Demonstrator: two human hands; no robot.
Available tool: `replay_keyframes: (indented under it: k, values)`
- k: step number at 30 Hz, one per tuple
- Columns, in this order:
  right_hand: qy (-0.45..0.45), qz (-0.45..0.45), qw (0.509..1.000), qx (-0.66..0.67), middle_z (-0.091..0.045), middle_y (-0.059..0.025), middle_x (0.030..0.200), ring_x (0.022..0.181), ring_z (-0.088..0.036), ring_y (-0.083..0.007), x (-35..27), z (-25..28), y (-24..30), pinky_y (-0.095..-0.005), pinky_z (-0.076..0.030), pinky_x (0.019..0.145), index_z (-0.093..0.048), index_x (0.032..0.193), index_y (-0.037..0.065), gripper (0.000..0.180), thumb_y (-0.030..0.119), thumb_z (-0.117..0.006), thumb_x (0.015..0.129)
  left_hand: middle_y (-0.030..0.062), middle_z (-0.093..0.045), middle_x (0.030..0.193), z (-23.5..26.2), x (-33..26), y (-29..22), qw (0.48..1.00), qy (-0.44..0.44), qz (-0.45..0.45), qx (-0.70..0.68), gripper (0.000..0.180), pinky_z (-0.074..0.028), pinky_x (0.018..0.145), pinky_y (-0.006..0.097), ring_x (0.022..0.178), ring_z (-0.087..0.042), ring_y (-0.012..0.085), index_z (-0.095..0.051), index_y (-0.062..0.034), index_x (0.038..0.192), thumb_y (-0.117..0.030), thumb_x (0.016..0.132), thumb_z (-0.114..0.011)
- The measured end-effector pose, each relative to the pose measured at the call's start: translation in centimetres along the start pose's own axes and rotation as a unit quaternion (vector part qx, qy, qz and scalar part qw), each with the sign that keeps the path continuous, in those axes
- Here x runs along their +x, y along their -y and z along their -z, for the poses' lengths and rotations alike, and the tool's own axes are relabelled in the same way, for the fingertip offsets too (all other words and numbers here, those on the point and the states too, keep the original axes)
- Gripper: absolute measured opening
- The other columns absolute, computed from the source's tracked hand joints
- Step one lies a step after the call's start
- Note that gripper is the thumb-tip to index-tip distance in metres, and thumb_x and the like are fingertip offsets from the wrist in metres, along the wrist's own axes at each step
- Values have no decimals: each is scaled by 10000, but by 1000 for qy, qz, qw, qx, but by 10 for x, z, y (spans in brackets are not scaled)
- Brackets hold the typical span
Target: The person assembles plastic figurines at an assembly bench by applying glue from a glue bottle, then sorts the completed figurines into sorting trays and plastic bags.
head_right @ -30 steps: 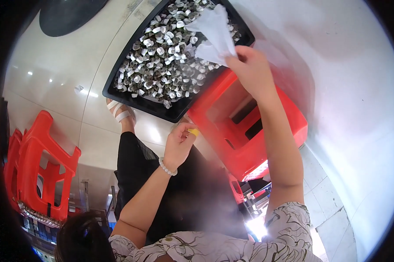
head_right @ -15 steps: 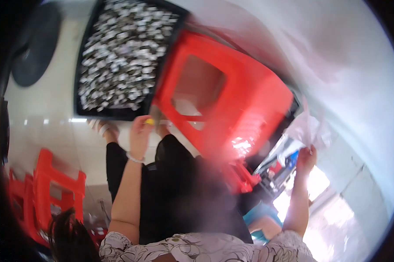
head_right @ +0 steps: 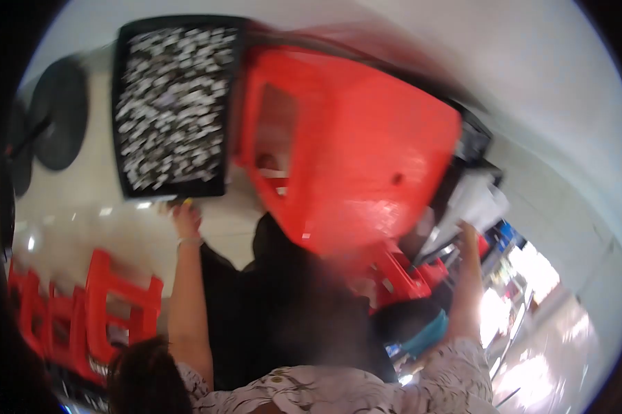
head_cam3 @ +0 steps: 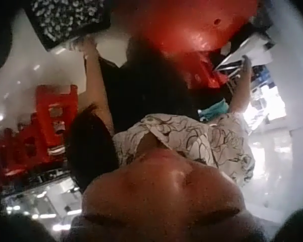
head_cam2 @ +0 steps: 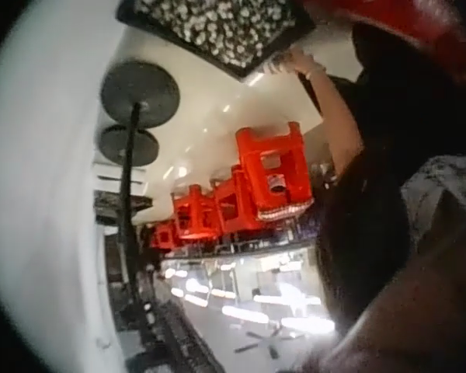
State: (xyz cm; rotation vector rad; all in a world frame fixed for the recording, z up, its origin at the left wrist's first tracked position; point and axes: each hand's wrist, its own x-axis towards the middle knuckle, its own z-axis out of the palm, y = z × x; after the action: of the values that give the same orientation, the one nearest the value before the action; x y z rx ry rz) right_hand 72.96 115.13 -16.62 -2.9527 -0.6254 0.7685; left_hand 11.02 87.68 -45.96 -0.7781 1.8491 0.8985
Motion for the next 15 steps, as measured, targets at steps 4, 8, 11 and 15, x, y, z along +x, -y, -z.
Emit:
replay_keyframes:
  k: [4, 8, 11, 15]
  values:
    - [-165, 361, 905, 151, -544, -84, 1004, 906, -521, -165, -33, 61, 71, -288, -416, 807, -406, 1220, -11, 496, 79, -515, 744, 12, -477, 1087, -31, 10, -10, 996, 31, 53, -60, 602, -442, 639, 372, 826, -526, 166, -306, -146, 1283, -271, 765, -586]
    - [-14, 647, 763, -6, -351, -157, 1333, 1255, -319, -247, -272, -79, 228, -381, -233, 1033, -361, 1274, 6, 506, 30, -473, 780, 39, -468, 750, -28, 33, -21, 992, 46, 43, -105, 297, -437, 428, 248, 588, -516, 142, -474, -92, 1023, -188, 769, -593]
    - [236, 740, 620, -107, -446, -157, 1246, 1196, -393, -261, -337, -179, 280, -381, -293, 996, -490, 1149, -24, 354, 31, -505, 799, 44, -484, 734, -29, 33, -21, 994, 19, 57, -90, 279, -509, 502, 292, 573, -519, 151, -509, -17, 936, -172, 738, -631]
    - [338, 697, 573, -268, -511, -114, 1181, 1121, -459, -203, -348, -334, 342, -301, -351, 945, -485, 1182, 25, 406, 159, -560, 806, 24, -498, 641, -41, 20, -30, 991, 16, 16, -131, 170, -481, 428, 252, 505, -502, 119, -517, -20, 725, -99, 692, -664]
